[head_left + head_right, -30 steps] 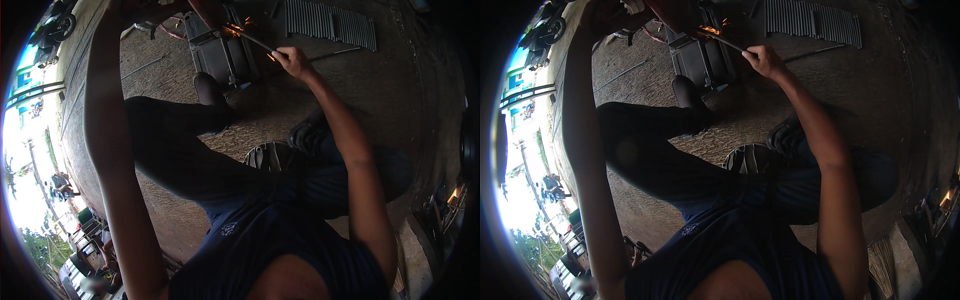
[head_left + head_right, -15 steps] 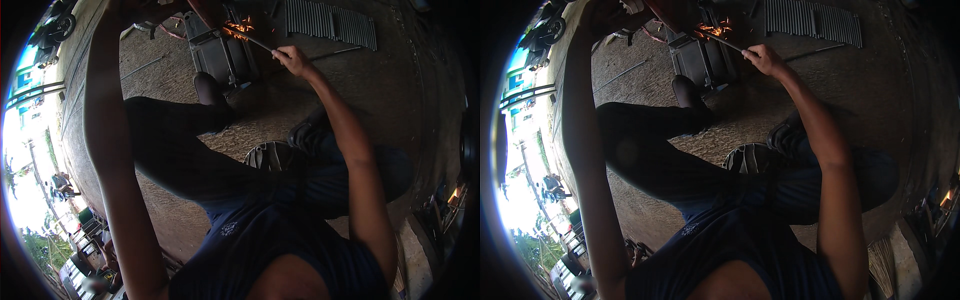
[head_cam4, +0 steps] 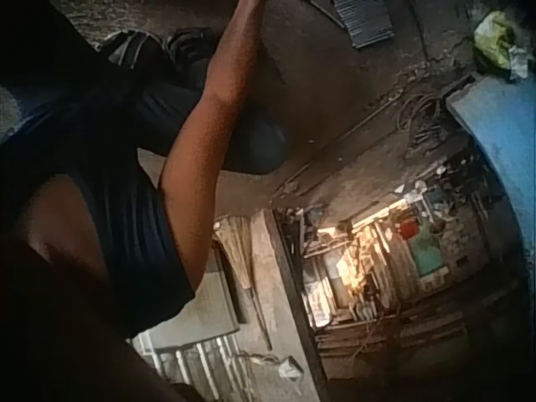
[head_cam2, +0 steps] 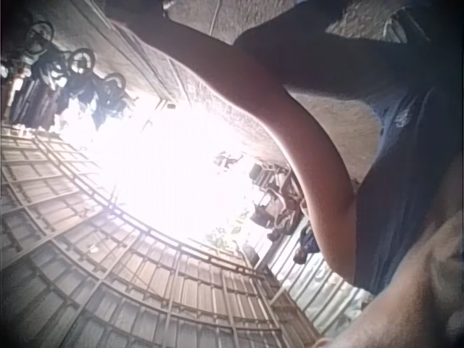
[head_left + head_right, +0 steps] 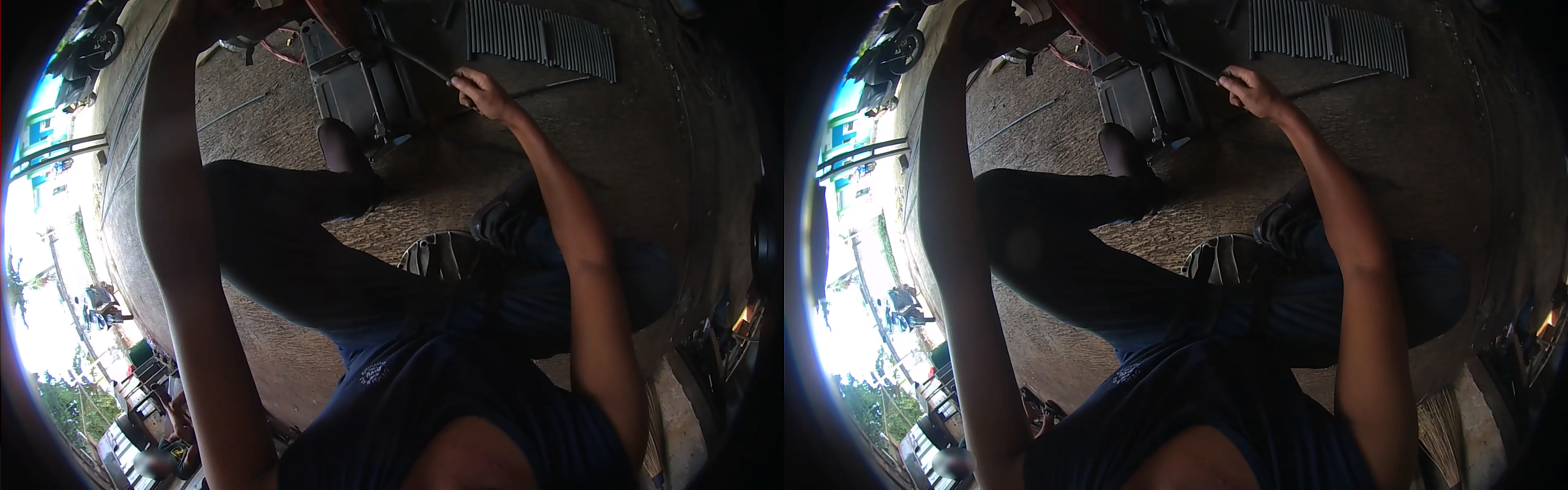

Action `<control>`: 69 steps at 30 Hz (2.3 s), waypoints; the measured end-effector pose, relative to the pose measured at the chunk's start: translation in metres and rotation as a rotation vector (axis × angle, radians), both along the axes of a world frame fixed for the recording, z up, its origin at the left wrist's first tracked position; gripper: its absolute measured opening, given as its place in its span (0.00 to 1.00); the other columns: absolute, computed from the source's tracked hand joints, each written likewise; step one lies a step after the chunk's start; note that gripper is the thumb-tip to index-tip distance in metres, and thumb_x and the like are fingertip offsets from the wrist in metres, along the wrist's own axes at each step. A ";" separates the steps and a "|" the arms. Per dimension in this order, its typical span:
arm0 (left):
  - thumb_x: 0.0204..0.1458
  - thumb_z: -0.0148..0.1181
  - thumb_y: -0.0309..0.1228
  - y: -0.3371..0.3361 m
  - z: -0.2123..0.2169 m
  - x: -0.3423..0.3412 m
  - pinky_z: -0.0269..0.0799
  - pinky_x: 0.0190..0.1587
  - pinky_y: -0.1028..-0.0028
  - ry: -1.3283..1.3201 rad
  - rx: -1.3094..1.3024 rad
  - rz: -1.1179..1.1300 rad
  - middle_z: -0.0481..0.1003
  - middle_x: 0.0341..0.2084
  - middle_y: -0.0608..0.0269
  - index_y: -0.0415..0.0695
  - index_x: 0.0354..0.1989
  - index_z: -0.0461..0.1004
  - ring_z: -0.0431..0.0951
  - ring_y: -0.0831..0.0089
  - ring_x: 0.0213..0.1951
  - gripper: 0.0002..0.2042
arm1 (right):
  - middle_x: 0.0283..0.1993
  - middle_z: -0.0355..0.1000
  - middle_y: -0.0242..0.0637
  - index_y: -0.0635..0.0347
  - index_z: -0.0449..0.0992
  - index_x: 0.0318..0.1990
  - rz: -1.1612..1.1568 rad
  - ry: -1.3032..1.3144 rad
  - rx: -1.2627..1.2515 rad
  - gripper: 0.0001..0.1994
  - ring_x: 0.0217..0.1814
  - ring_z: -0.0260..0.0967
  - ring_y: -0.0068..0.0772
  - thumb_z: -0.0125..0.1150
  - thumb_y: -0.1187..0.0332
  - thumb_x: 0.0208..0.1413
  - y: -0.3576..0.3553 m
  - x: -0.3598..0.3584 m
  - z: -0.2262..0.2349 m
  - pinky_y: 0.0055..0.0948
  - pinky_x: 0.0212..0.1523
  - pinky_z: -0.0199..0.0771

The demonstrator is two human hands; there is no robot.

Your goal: Use a chop saw to cut thin metal rods to a specific length.

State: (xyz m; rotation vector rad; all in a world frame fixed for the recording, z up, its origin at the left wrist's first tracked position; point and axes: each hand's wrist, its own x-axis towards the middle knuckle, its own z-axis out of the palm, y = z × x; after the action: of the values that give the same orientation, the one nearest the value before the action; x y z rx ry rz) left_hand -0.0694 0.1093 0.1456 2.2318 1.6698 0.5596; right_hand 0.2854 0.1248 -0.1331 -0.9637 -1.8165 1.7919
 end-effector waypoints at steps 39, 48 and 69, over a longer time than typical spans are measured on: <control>0.34 0.75 0.30 -0.006 0.006 0.015 0.68 0.33 0.78 0.128 0.055 -0.041 0.74 0.29 0.71 0.47 0.40 0.74 0.73 0.81 0.33 0.22 | 0.17 0.68 0.39 0.66 0.79 0.37 -0.096 -0.248 0.465 0.15 0.18 0.62 0.24 0.57 0.60 0.58 -0.009 -0.014 -0.009 0.30 0.22 0.60; 0.33 0.75 0.31 -0.004 0.004 0.017 0.69 0.34 0.78 0.117 0.079 -0.085 0.74 0.30 0.70 0.48 0.41 0.74 0.73 0.80 0.34 0.22 | 0.13 0.53 0.21 0.64 0.76 0.30 -0.018 -0.105 0.143 0.16 0.17 0.50 0.12 0.52 0.60 0.62 -0.010 -0.014 -0.001 0.23 0.20 0.51; 0.32 0.75 0.32 -0.003 0.003 0.015 0.70 0.37 0.77 0.099 0.111 -0.130 0.75 0.32 0.69 0.49 0.41 0.74 0.74 0.78 0.35 0.23 | 0.32 0.74 0.55 0.69 0.76 0.42 -0.172 -0.147 0.821 0.11 0.36 0.74 0.50 0.57 0.70 0.55 -0.016 -0.017 0.000 0.39 0.35 0.74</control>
State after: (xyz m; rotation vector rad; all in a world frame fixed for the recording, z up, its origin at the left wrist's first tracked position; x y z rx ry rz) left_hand -0.0547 0.1060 0.1488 2.4631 1.5596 0.5290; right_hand 0.2687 0.1088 -0.1327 -0.8713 -2.1825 0.7426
